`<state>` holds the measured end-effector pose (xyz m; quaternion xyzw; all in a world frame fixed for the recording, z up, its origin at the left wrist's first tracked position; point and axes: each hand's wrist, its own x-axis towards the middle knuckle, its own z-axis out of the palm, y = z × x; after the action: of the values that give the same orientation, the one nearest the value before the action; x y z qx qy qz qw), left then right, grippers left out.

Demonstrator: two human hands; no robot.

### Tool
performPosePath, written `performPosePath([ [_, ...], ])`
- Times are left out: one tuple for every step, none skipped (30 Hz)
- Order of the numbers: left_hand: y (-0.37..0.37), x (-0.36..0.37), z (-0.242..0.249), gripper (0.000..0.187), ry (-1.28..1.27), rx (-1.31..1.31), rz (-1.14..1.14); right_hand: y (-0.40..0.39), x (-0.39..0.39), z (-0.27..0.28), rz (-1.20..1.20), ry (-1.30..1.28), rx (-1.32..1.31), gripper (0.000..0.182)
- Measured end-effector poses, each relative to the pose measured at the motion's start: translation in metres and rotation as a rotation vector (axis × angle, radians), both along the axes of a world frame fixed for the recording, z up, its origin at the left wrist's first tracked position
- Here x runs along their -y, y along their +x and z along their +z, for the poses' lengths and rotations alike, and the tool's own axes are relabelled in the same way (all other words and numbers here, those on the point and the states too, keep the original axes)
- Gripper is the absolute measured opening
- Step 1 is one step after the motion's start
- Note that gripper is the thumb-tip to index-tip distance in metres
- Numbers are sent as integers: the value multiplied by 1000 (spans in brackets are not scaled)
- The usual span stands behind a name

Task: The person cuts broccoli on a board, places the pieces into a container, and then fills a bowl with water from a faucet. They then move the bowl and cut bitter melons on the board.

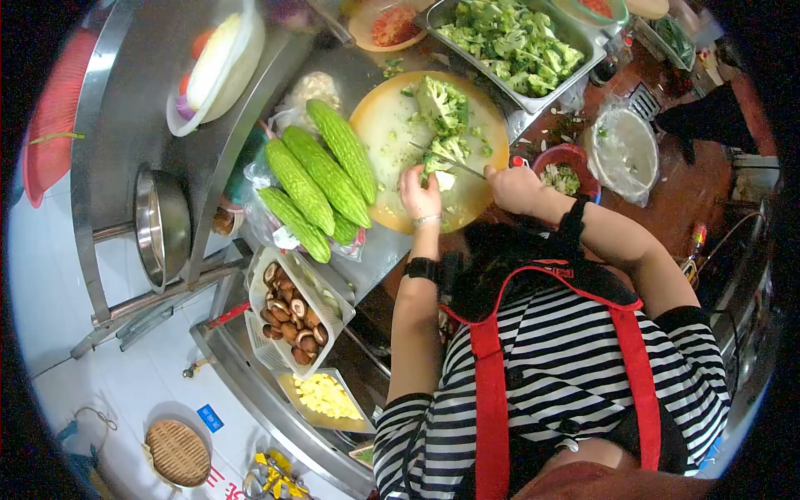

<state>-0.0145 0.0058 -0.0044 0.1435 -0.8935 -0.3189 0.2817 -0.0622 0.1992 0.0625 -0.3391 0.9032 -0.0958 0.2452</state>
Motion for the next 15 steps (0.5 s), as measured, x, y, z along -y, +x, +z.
performPosePath([
  [2, 1, 0, 24, -3, -4, 14, 1, 0, 2, 7, 7, -3, 24],
  [4, 3, -1, 24, -4, -2, 17, 2, -2, 4, 10, 6, -1, 24],
  [1, 4, -1, 24, 28, 19, -5, 1, -6, 7, -6, 0, -8, 24],
  [0, 4, -2, 24, 62, 41, -24, 1, -10, 10, -20, -4, -14, 24],
  [2, 4, -3, 24, 66, 43, -18, 1, -10, 14, -13, 0, -13, 24],
  [3, 4, -5, 25, 57, 19, -3, 2, -10, 18, -14, -28, -7, 24],
  [5, 3, -6, 27, 47, -3, 9, 3, -9, 20, -16, -57, -1, 25],
  [10, 4, -8, 27, 47, 2, 9, 5, -6, 13, -16, -57, 4, 25],
  [16, 4, -7, 29, 65, -28, 32, 5, 1, 4, 27, -21, -9, 24],
  [20, 6, -5, 30, 80, -63, 53, 4, 5, -2, 70, 12, -27, 24],
  [24, 8, -3, 30, 76, -68, 54, 1, 4, -7, 70, 9, -32, 24],
  [32, 9, 0, 32, 33, -56, 62, 0, 4, -5, 66, -16, -48, 24],
  [41, 10, 3, 33, -10, -41, 71, 1, 5, -3, 62, -41, -61, 23],
  [48, 10, 2, 34, 23, -46, 68, 0, 3, -1, 65, -43, -63, 23],
  [52, 9, 2, 34, 23, -48, 75, 1, 0, 11, 46, -41, -52, 23],
])
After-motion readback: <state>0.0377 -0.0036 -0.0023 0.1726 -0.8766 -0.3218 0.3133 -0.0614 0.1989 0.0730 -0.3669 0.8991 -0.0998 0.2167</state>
